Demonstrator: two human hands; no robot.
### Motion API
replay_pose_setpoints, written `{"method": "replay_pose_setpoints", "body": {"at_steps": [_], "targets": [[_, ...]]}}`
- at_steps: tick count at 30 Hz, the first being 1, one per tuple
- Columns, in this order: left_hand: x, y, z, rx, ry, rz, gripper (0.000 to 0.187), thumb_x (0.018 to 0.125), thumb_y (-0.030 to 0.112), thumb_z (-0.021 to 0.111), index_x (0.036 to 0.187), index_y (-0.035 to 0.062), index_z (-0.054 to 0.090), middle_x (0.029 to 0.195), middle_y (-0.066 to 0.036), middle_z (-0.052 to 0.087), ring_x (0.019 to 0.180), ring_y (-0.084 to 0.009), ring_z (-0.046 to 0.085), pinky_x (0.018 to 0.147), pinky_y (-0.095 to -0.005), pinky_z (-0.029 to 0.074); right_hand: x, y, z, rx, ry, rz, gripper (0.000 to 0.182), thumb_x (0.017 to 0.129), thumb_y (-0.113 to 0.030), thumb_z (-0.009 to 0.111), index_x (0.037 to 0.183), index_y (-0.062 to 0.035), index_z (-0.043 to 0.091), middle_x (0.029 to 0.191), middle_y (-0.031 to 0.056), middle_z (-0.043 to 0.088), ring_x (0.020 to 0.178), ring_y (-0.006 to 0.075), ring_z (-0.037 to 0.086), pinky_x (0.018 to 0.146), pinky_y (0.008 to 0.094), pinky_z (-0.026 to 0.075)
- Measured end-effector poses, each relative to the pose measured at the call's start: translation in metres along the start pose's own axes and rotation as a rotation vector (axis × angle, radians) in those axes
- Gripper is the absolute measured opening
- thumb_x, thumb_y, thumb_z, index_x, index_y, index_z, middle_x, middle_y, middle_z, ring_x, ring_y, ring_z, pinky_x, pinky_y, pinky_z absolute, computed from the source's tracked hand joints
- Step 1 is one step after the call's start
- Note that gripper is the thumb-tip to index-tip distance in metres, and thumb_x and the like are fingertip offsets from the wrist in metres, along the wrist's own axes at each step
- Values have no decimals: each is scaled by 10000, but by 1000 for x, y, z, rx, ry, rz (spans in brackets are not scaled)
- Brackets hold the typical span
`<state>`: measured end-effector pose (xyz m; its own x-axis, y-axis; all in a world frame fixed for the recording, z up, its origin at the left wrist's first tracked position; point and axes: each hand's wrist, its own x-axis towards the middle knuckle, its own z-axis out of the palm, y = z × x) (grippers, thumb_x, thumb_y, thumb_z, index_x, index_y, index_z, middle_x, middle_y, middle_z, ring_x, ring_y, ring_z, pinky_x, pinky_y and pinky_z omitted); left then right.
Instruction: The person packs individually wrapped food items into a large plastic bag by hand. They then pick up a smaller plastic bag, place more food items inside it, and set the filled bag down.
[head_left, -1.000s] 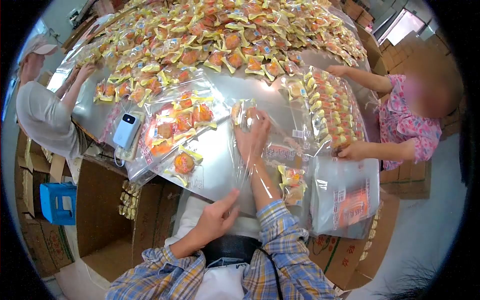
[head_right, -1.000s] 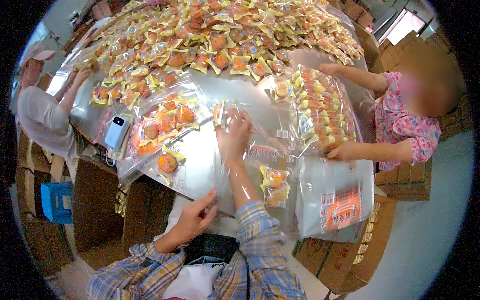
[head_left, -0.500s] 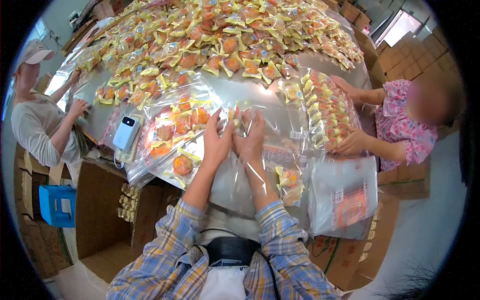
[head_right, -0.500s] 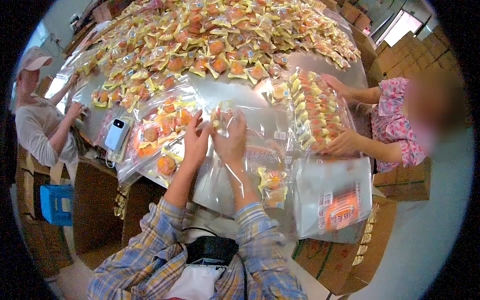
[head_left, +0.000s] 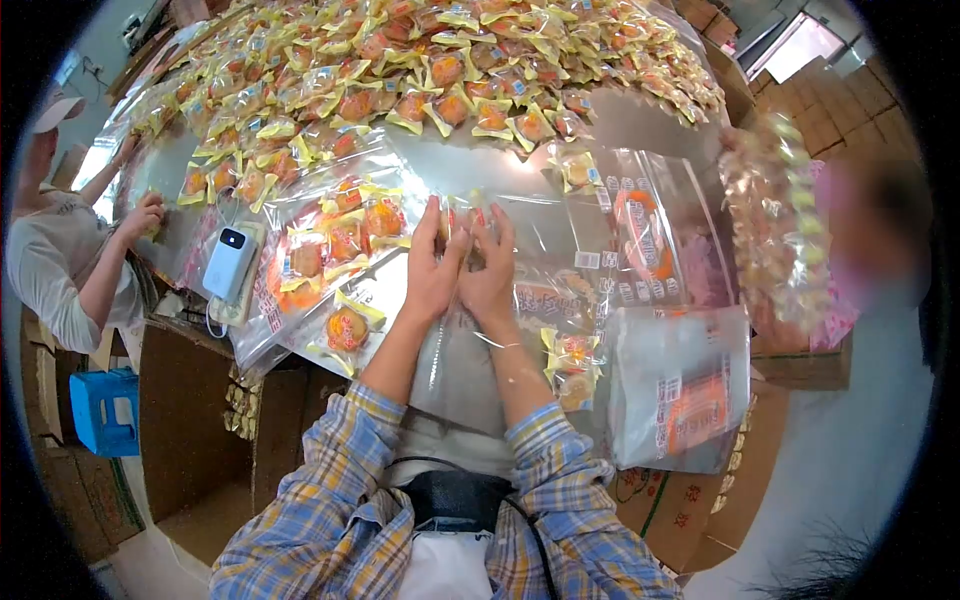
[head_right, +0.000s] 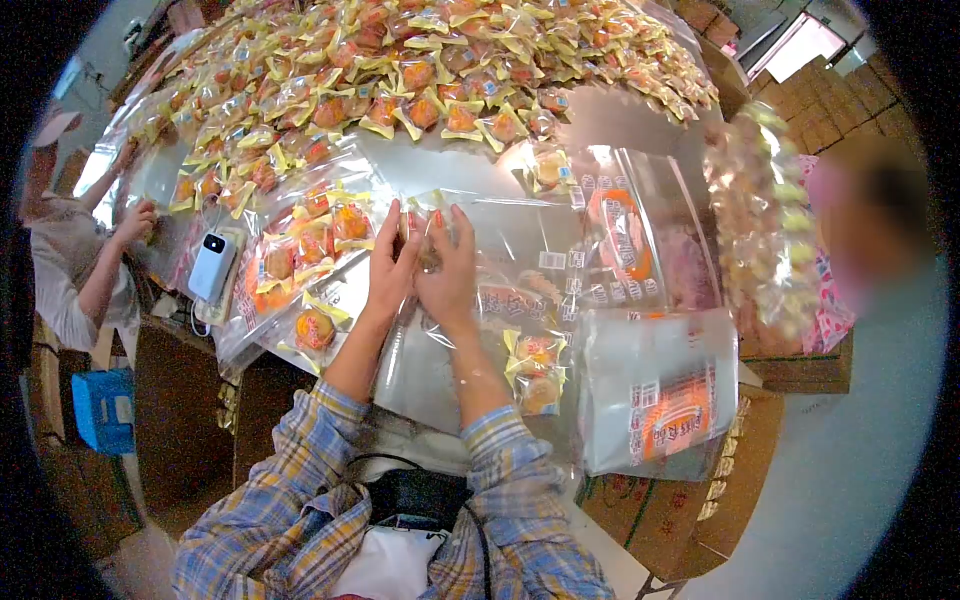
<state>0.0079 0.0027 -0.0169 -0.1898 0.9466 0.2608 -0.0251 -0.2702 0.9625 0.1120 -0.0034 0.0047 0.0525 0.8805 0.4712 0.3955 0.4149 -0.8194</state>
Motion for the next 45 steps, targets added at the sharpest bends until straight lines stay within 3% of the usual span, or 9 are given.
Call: {"method": "replay_pose_setpoints", "body": {"at_steps": [8,11,14,20,23,29,32,38,45], "targets": [[-7,11,-3,303,-113,175,620,1014,173,595,1569,-22,399,1673,-261,287,1568,-375,264,1260,-423,230,-1,30,6,-185,39,-95,672,923,-148,704,1516,-11,421,1538,267,424,1390,452,469,1149,487,398],[-8,16,-5,253,-122,123,569,1023,141,564,1555,-13,432,1654,-241,347,1562,-352,290,1254,-416,248,2,25,11,74,65,82,728,890,-155,733,1515,5,395,1532,264,441,1386,450,474,1153,493,389],[-8,2,-9,-57,-30,-13,536,1030,105,541,1541,-24,448,1622,-228,411,1538,-329,345,1239,-403,284,1,8,0,-86,48,-59,777,852,-125,743,1514,24,364,1527,262,455,1376,450,483,1153,509,376],[-10,2,-8,50,2,55,502,1023,98,566,1499,-44,491,1562,-214,492,1447,-313,476,1202,-390,355,-4,34,9,-197,114,-32,660,876,-111,690,1482,-9,448,1530,268,441,1368,455,463,1141,513,367],[-10,0,-9,90,17,91,498,1009,105,598,1478,-44,517,1539,-223,515,1425,-313,502,1188,-398,376,-4,16,0,-584,128,-37,588,880,-81,660,1450,-52,520,1492,265,462,1349,442,465,1139,508,370],[-11,12,-7,28,27,22,502,1005,119,619,1470,-44,526,1539,-234,511,1420,-318,507,1183,-394,382,2,5,2,31,158,207,590,835,-35,659,1415,-57,557,1348,214,554,1282,425,497,1108,509,390],[-10,6,-7,58,17,40,498,1005,119,618,1471,-34,531,1553,-232,496,1419,-310,505,1180,-388,383,1,5,-2,-159,131,31,581,826,-53,683,1393,-39,557,1307,199,578,1260,420,506,1086,502,404],[-10,3,-9,82,32,42,501,1004,124,620,1476,-17,533,1555,-221,496,1409,-292,511,1151,-379,409,-1,16,2,-249,236,-36,603,803,-118,703,1385,-58,554,1317,194,571,1271,407,494,1111,532,343],[-5,9,-9,33,60,-34,554,1021,165,605,1527,-14,468,1536,-191,516,1370,-241,524,1126,-354,422,2,-3,-6,-388,67,139,678,789,-217,759,1414,-77,538,1400,186,516,1312,412,476,1116,553,340]]}}
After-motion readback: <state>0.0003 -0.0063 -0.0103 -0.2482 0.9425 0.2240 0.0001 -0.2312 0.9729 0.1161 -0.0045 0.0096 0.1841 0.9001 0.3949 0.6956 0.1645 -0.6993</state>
